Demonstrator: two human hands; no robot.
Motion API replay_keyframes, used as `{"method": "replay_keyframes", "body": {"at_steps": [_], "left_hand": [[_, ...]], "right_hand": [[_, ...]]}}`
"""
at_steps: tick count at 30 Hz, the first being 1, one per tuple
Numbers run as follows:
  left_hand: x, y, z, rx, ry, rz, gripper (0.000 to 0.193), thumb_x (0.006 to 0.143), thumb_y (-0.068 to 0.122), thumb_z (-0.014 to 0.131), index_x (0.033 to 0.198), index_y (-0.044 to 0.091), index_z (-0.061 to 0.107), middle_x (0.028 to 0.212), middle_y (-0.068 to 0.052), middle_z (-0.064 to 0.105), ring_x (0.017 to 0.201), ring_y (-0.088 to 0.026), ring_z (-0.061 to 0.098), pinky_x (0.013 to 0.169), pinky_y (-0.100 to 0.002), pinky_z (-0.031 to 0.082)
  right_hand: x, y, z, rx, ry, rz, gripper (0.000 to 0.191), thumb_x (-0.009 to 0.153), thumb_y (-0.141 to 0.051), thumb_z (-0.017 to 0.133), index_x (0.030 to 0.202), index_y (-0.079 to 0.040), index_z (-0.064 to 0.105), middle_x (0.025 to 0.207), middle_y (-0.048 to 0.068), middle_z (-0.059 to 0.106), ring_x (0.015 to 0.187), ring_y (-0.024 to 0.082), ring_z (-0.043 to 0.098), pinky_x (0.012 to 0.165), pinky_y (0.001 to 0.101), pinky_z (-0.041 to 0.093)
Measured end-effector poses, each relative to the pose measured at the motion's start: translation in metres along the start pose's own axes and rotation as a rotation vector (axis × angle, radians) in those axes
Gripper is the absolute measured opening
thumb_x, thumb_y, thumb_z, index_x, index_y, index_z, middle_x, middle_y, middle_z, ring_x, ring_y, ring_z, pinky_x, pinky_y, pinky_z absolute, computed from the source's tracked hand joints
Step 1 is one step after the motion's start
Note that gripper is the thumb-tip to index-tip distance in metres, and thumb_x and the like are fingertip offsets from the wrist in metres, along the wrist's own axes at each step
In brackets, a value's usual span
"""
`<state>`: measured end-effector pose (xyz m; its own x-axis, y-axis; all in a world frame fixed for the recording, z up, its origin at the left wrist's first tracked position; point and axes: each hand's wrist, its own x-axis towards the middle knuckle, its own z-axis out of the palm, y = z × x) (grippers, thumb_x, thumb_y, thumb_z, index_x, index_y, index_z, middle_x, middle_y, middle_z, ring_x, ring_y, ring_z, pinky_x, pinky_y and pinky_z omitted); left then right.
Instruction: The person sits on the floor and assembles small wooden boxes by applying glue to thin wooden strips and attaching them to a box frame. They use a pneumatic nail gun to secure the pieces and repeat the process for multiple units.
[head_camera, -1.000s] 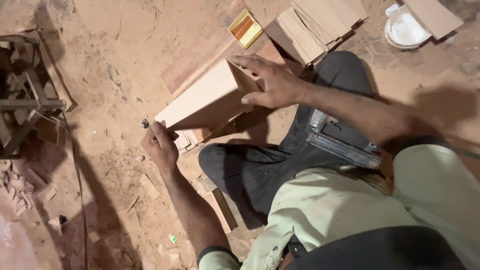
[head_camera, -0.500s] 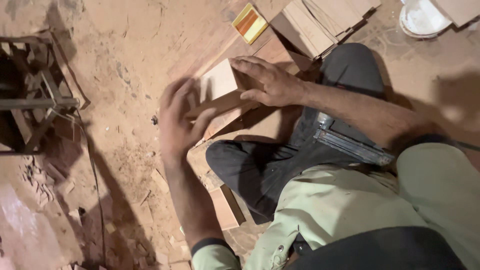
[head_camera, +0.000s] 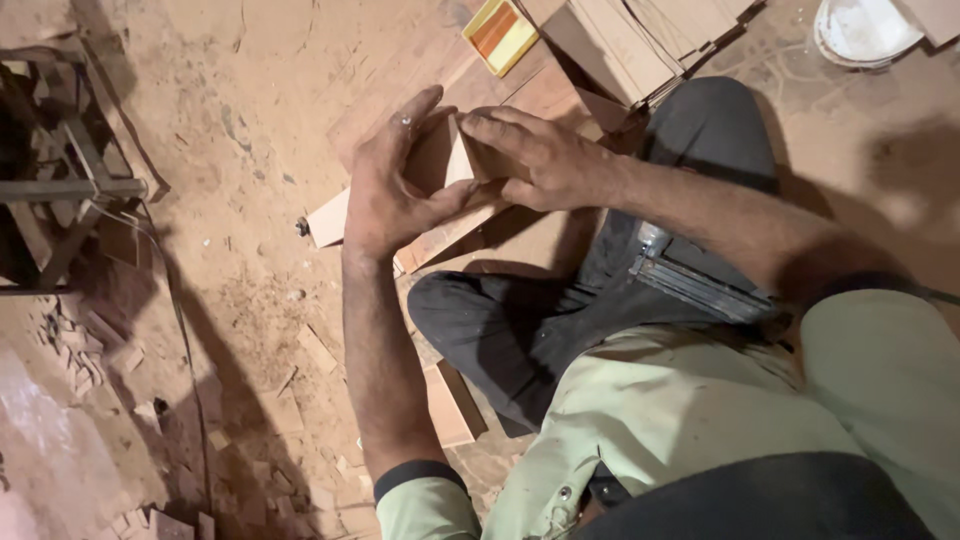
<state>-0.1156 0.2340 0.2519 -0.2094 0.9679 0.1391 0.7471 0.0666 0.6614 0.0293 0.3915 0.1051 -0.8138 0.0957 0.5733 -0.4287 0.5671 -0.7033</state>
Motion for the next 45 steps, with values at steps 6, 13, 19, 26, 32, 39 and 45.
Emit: {"method": "replay_keyframes", "body": {"at_steps": [6, 13, 19, 26, 32, 39, 45], "left_hand": [[-0.001, 0.000, 0.008, 0.000, 0.015, 0.011, 0.089, 0.078, 0.010, 0.092, 0.154, 0.003, 0.045, 0.138, -0.018, 0.070, 0.128, -0.029, 0.072, 0.111, -0.039, 0.060], [-0.007, -0.008, 0.008, 0.081, 0.045, 0.048, 0.093, 0.078, 0.019, 0.092, 0.156, 0.009, 0.042, 0.137, -0.015, 0.070, 0.127, -0.031, 0.070, 0.108, -0.039, 0.059], [-0.009, -0.014, 0.015, 0.147, 0.058, 0.024, 0.097, 0.076, 0.024, 0.092, 0.156, 0.014, 0.037, 0.135, -0.013, 0.070, 0.121, -0.037, 0.067, 0.105, -0.045, 0.056], [-0.004, -0.022, 0.023, 0.186, 0.094, 0.007, 0.094, 0.078, 0.029, 0.090, 0.152, 0.006, 0.037, 0.119, -0.021, 0.069, 0.106, -0.042, 0.066, 0.092, -0.052, 0.055], [-0.008, -0.045, 0.037, 0.180, 0.201, 0.159, 0.067, 0.095, 0.044, 0.076, 0.141, 0.003, 0.051, 0.116, -0.023, 0.069, 0.098, -0.038, 0.070, 0.083, -0.051, 0.057], [-0.011, -0.055, 0.038, -0.053, 0.152, 0.090, 0.044, 0.115, 0.045, 0.052, 0.127, 0.005, 0.068, 0.094, -0.015, 0.071, 0.084, -0.028, 0.071, 0.075, -0.045, 0.058], [-0.009, -0.052, 0.039, -0.134, 0.233, 0.161, 0.040, 0.116, 0.041, 0.051, 0.120, 0.006, 0.072, 0.091, -0.011, 0.073, 0.081, -0.024, 0.072, 0.074, -0.042, 0.059]], "right_hand": [[-0.036, -0.001, -0.033, -0.292, -0.172, 0.286, 0.095, 0.084, -0.034, 0.080, 0.155, 0.004, 0.028, 0.151, 0.032, 0.036, 0.128, 0.049, 0.053, 0.100, 0.0527, 0.051], [-0.190, -0.010, -0.082, -0.468, -0.545, 1.071, 0.080, 0.086, -0.053, 0.075, 0.144, -0.005, 0.049, 0.126, 0.031, 0.057, 0.107, 0.047, 0.065, 0.091, 0.0508, 0.055], [-0.221, -0.011, -0.098, -0.290, -0.507, 0.942, 0.078, 0.074, -0.033, 0.088, 0.135, -0.004, 0.050, 0.104, 0.028, 0.068, 0.091, 0.038, 0.069, 0.077, 0.0481, 0.057], [-0.119, -0.064, -0.113, 0.395, -0.603, 1.456, 0.083, 0.075, -0.011, 0.073, 0.152, -0.016, 0.042, 0.078, 0.014, 0.068, 0.043, 0.019, 0.058, 0.034, 0.0341, 0.045], [-0.027, -0.111, -0.189, -0.200, -0.704, 1.070, 0.067, 0.082, -0.012, 0.071, 0.145, -0.013, 0.049, 0.096, 0.011, 0.070, 0.080, 0.020, 0.067, 0.070, 0.0372, 0.059], [0.030, -0.111, -0.277, -0.206, -0.451, 1.102, 0.063, 0.119, -0.049, 0.050, 0.094, 0.007, 0.064, 0.080, 0.016, 0.065, 0.082, 0.024, 0.070, 0.076, 0.0369, 0.056], [0.066, -0.118, -0.254, -0.415, -0.451, 1.013, 0.051, 0.109, -0.049, 0.048, 0.113, 0.000, 0.063, 0.072, 0.014, 0.058, 0.059, 0.023, 0.058, 0.053, 0.0386, 0.049]]}}
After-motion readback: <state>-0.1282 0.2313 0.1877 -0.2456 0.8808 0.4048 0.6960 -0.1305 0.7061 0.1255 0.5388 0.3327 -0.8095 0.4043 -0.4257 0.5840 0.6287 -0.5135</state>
